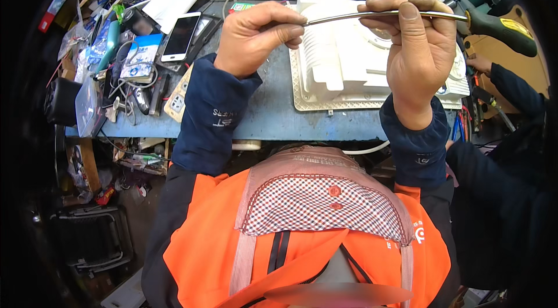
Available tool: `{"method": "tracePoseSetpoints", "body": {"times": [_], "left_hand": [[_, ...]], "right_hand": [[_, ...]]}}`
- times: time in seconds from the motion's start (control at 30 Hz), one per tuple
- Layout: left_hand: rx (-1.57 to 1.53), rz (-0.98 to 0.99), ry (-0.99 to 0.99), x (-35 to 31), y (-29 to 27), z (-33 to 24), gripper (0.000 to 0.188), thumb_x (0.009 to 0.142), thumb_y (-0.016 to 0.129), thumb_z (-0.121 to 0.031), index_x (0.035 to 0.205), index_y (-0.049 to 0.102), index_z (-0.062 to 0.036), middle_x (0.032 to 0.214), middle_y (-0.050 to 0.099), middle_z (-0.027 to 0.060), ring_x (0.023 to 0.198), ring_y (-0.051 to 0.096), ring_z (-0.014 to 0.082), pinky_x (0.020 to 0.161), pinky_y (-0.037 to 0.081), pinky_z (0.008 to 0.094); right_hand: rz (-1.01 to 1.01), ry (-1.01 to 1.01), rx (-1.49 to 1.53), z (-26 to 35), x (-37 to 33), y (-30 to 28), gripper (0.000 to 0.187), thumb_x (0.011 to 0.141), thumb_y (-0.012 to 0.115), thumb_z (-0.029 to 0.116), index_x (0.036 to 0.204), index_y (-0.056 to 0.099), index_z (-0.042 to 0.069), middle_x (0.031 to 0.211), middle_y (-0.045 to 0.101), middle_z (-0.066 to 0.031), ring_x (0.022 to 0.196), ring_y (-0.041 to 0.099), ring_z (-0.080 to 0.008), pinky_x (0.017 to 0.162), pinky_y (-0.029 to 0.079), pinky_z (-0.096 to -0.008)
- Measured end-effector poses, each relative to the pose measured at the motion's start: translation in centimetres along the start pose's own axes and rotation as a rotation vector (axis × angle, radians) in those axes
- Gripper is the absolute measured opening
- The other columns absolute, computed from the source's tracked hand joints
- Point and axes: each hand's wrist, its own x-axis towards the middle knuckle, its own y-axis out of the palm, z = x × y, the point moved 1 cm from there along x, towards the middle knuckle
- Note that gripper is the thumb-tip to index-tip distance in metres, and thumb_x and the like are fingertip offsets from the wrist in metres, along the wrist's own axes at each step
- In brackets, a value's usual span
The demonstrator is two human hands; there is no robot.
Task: The person uses pliers to adjust a white plastic fan housing, then places it into a white appliance casing. They align the casing, flip it over, and use a screwdriver to fasten screws along the edges.
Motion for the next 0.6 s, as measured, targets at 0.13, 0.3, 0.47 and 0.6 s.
{"method": "tracePoseSetpoints", "body": {"times": [0.13, 0.3, 0.47, 0.6], "left_hand": [[-0.089, -0.113, -0.075, -0.6, -0.8, 2.5, 0.014, 0.096, 0.073, 0.009, 0.109, 0.077, 0.0068, 0.095, 0.076, 0.0113, 0.082, 0.075, 0.0169, 0.076, 0.062, 0.0291], [-0.174, -0.206, -0.223, -1.6, -1.8, 5.5, 0.017, 0.096, 0.072, 0.009, 0.113, 0.074, 0.0077, 0.101, 0.075, 0.0154, 0.084, 0.076, 0.0221, 0.076, 0.065, 0.0330], [-0.024, -0.212, -0.390, -1.4, -1.3, 7.0, 0.034, 0.097, 0.077, -0.003, 0.130, 0.068, 0.0037, 0.115, 0.075, 0.0141, 0.098, 0.075, 0.0171, 0.084, 0.059, 0.0279], [-0.039, -0.382, -0.698, -1.9, -1.7, 8.5, 0.048, 0.101, 0.073, -0.008, 0.144, 0.056, 0.0036, 0.132, 0.068, 0.0167, 0.108, 0.072, 0.0181, 0.090, 0.059, 0.0306]], "right_hand": [[0.032, 0.103, -0.052, -2.0, 1.2, 0.6, 0.014, 0.110, 0.056, 0.003, 0.121, 0.051, -0.005, 0.104, 0.077, -0.0241, 0.093, 0.079, -0.0265, 0.082, 0.068, -0.0354], [0.159, 0.263, -0.056, -5.1, 3.1, 0.9, 0.014, 0.109, 0.056, 0.002, 0.120, 0.051, -0.005, 0.106, 0.077, -0.0237, 0.095, 0.078, -0.0248, 0.086, 0.066, -0.0354], [0.375, 0.331, -0.146, -7.1, 4.9, -1.9, 0.017, 0.112, 0.049, 0.003, 0.128, 0.047, -0.003, 0.112, 0.074, -0.0285, 0.106, 0.077, -0.0367, 0.093, 0.066, -0.0415], [0.437, 0.305, -0.290, -8.4, 3.7, -2.3, 0.017, 0.110, 0.052, 0.000, 0.127, 0.049, -0.003, 0.109, 0.076, -0.0254, 0.102, 0.078, -0.0294, 0.090, 0.065, -0.0363]]}}
